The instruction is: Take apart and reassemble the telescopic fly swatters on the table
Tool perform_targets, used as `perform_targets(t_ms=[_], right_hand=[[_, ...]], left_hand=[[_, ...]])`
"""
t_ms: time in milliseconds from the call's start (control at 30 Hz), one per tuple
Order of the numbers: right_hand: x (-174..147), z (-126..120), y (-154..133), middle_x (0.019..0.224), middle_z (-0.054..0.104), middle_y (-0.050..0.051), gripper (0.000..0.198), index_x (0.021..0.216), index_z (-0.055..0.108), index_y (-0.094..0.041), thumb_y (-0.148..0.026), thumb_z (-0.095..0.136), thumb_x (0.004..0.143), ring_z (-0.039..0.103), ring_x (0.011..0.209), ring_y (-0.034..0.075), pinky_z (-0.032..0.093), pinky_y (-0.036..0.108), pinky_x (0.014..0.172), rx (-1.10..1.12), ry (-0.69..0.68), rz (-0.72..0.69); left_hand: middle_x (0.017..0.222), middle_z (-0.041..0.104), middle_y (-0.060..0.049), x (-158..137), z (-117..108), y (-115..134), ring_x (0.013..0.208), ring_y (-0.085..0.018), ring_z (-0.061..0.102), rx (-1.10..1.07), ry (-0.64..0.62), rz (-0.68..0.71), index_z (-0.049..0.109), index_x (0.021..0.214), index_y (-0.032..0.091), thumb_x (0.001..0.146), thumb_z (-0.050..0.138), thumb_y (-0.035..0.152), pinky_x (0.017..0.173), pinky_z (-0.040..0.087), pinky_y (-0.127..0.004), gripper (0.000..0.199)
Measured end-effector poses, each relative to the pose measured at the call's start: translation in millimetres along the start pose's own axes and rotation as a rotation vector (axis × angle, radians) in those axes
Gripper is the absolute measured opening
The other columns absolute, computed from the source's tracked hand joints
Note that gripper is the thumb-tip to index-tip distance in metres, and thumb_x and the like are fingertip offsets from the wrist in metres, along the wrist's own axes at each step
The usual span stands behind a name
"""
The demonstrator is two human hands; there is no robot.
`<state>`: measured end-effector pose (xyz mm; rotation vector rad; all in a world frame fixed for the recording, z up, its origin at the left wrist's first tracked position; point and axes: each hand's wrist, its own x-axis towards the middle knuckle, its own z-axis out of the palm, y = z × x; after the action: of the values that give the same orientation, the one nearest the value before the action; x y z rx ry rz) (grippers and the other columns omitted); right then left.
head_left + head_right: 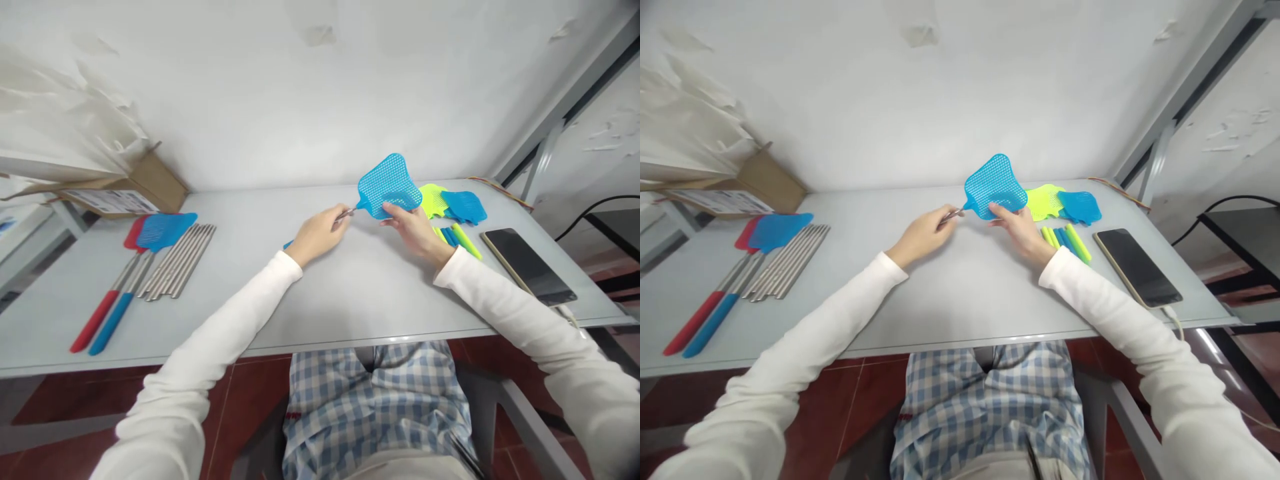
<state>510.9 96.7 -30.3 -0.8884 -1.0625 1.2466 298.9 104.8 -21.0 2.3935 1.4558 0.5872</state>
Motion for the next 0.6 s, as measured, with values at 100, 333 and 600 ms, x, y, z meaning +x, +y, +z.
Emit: perform_targets(t_ms=[100, 333, 600], right_hand=[[-7.6, -0.5, -3.2, 0.096, 0.073, 0.0, 0.034, 0.094, 0.067, -0.024, -0.043, 0.08, 0.07, 0.069, 0.087, 0.017, 0.058, 0.032, 0.076, -0.028, -0.009, -0.024], [-6.8, -11.8, -23.4, 0.094, 0.076, 0.003, 0.041, 0.087, 0.07, -0.02, -0.045, 0.088, 0.059, 0.071, 0.1, 0.024, 0.059, 0.04, 0.089, -0.03, 0.076, -0.11], [-11.8, -20.9, -58.0, 0.094, 0.076, 0.002, 0.041, 0.081, 0.071, -0.021, -0.042, 0.092, 0.053, 0.072, 0.096, 0.026, 0.063, 0.041, 0.085, -0.005, 0.155, -0.166]], left_hand=[[0.087, 0.07, -0.006, 8.7, 9.0, 11.2, 0.079, -0.021, 0.066, 0.07, 0.024, 0.017, 0.058, 0.114, 0.021, 0.101, 0.028, 0.044, 0.067, 0.039, -0.027, 0.04], [0.067, 0.06, -0.002, -11.6, 3.9, 28.3, 0.06, -0.021, 0.06, 0.15, 0.009, 0.049, 0.056, 0.107, 0.021, 0.103, 0.022, 0.043, 0.056, 0.027, -0.028, 0.041], [0.052, 0.031, 0.006, -43.1, -17.6, 45.2, 0.042, -0.013, 0.036, -0.097, 0.025, 0.092, 0.046, 0.082, 0.023, 0.101, 0.031, 0.038, 0.051, 0.023, -0.026, 0.029]])
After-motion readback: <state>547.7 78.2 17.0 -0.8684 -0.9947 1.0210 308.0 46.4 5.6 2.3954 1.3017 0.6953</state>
